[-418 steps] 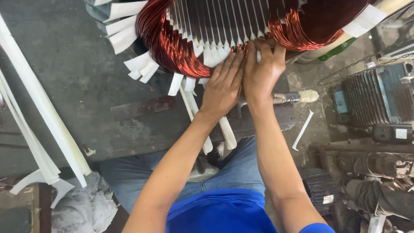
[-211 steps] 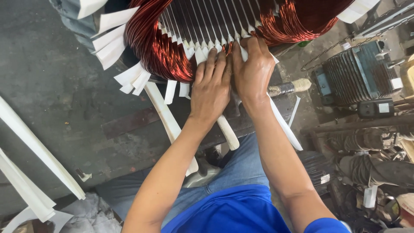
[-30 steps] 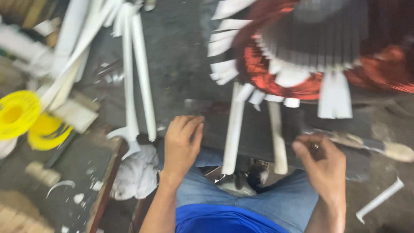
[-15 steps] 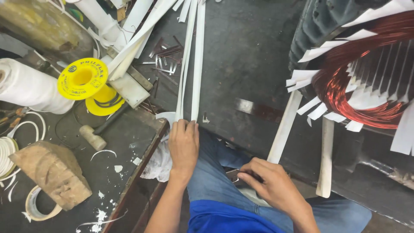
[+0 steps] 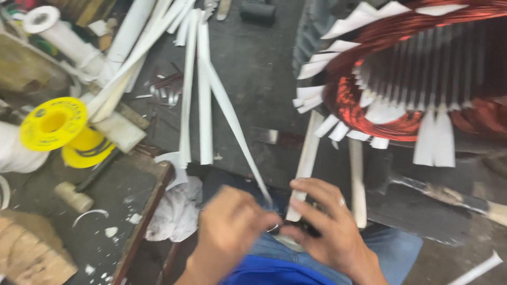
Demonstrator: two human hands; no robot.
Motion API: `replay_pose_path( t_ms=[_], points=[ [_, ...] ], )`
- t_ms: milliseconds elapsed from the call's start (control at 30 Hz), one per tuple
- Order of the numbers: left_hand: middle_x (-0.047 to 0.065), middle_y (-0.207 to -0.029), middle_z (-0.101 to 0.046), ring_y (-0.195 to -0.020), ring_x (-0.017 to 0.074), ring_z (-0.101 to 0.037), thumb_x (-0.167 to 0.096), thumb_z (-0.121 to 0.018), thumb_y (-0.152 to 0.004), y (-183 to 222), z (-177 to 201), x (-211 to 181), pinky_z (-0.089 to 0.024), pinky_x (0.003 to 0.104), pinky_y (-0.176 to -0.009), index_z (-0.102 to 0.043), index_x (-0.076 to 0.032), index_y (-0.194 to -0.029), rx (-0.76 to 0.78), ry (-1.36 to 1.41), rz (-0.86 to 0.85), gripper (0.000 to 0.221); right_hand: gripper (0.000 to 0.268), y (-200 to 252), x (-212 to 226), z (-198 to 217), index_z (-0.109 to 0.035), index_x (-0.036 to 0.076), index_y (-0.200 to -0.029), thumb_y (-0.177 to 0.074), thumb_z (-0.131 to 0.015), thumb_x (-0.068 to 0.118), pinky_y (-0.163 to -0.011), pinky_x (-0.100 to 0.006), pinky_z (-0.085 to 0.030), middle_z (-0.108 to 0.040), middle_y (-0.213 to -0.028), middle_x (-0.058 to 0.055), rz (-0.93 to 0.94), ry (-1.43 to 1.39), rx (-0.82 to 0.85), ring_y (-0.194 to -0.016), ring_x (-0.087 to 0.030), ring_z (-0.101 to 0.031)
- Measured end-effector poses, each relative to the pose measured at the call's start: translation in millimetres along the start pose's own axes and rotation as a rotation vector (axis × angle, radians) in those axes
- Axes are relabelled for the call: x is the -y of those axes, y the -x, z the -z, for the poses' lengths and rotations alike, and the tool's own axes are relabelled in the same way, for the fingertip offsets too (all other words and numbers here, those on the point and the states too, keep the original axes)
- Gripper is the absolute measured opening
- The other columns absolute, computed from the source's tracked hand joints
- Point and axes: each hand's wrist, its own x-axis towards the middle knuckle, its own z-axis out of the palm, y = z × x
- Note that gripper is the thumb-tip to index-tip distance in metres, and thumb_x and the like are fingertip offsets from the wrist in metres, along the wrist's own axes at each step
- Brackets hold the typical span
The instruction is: Shaping copper coils and inserting insulation paper into an electric motor stator during repair.
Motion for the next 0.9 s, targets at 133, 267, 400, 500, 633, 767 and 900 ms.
replay_pose_path(
  t_ms=[133,267,400,500,633,767,900],
  points=[
    [0.008,-0.084,-0.061,-0.068,0.024,-0.059,-0.023,-0.069,-0.109,-30,-23,-69,-0.048,0.036,-0.062,-0.067,-0.005,-0.085,0.133,0.506,-0.332,0.03,0.033,11,40,62,-0.063,0.005,-0.127,-0.106,-0.064,0.03,-0.112,-0.061,-0.061,-0.071,-0.114,-0.019,0.139,-0.027,-0.082,-0.107,-0.035,-0.074],
    [0.007,-0.081,-0.056,-0.065,0.0242,-0.053,-0.019,-0.048,-0.119,-41,-54,-113,-0.04,0.035,-0.064,-0.065,-0.006,-0.08,0.169,0.923,-0.269,0.044,0.016,63,59,126,-0.067,0.007,-0.091,-0.093,-0.066,0.023,-0.082,-0.045,-0.076,-0.072,-0.073,-0.01,-0.039,0.034,-0.182,-0.063,-0.018,-0.071],
    [0.013,-0.09,-0.05,-0.073,0.0299,-0.053,-0.024,-0.037,-0.126,-38,-82,-147,-0.043,0.041,-0.072,-0.057,-0.004,-0.093,0.39,1.26,-0.249,0.044,0.018,160,82,197,-0.098,0.014,-0.069,-0.079,-0.089,0.026,-0.084,-0.016,-0.067,-0.105,-0.086,0.008,-1.282,0.312,0.168,-0.081,0.002,-0.098],
    [0.001,-0.089,-0.057,-0.075,0.0091,-0.048,-0.027,-0.08,-0.1,-39,-116,-153,-0.038,0.03,-0.069,-0.069,-0.01,-0.092,0.703,1.452,0.189,0.021,0.026,115,100,186,-0.106,0.017,-0.095,-0.087,-0.082,0.024,-0.095,-0.024,-0.063,-0.102,-0.087,-0.003,-1.674,0.409,0.0,-0.09,-0.006,-0.096],
    [0.009,-0.106,-0.07,-0.097,0.0239,-0.066,-0.008,-0.058,-0.105,-65,-197,-111,-0.055,0.036,-0.089,-0.073,-0.008,-0.112,0.356,1.03,-0.008,0.017,0.012,53,56,143,-0.081,-0.001,-0.115,-0.105,-0.078,0.004,-0.084,-0.032,-0.054,-0.08,-0.106,-0.014,-0.554,0.829,-0.314,-0.091,-0.022,-0.074],
    [0.027,-0.119,-0.067,-0.12,0.0451,-0.065,-0.021,-0.078,-0.101,-88,-273,-52,-0.05,0.056,-0.102,-0.077,0.006,-0.122,0.022,0.138,-0.259,0.034,0.026,0,-27,115,-0.076,-0.006,-0.124,-0.11,-0.077,0.016,-0.082,-0.058,-0.061,-0.08,-0.095,-0.024,-0.764,0.718,-0.416,-0.089,-0.044,-0.079],
    [0.019,-0.132,-0.061,-0.135,0.037,-0.054,-0.034,-0.07,-0.106,-82,-329,-24,-0.042,0.053,-0.114,-0.073,-0.004,-0.134,0.072,-0.04,-0.372,0.041,0.018,-6,-128,93,-0.077,0.003,-0.102,-0.107,-0.079,0.02,-0.064,-0.052,-0.058,-0.079,-0.081,-0.014,-0.596,0.852,-0.368,-0.079,-0.04,-0.079]
  ],
)
